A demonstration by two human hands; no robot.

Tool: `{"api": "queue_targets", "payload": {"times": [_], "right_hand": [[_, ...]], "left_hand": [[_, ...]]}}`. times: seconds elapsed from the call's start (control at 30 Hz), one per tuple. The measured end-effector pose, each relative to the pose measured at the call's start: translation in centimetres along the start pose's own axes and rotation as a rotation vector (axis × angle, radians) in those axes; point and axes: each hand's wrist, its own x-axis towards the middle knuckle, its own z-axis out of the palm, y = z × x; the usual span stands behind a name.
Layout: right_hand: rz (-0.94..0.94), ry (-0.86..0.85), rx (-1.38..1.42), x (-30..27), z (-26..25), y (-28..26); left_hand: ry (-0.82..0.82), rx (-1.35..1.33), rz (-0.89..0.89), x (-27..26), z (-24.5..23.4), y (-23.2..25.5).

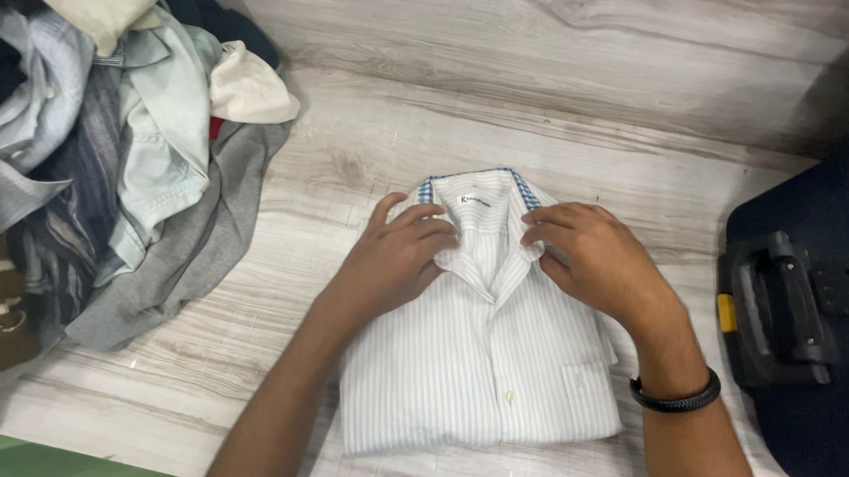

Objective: The person folds a white striped shirt and a brown striped sweater by hand, then places the shirt into an open suitcase on the floor.

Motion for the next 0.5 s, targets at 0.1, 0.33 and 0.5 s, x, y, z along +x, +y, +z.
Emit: {"api": "queue_targets", "payload": {"times": [0.1, 0.33, 0.5], "right_hand": [[-0.033, 0.086, -0.008, 0.1, -0.4, -0.5], [-0.113, 0.2, -0.008, 0.1, 0.2, -0.3], [-0.126, 0.234, -0.005, 0.3, 0.3, -0.5]], "left_hand": [[0.045, -0.106, 0.019, 2.2, 0.6, 0.4], [-0.351, -0.051, -0.259, 5.8, 3.3, 1.4], [-0.461, -0.188, -0.179, 6.6, 2.8, 0.2]]}}
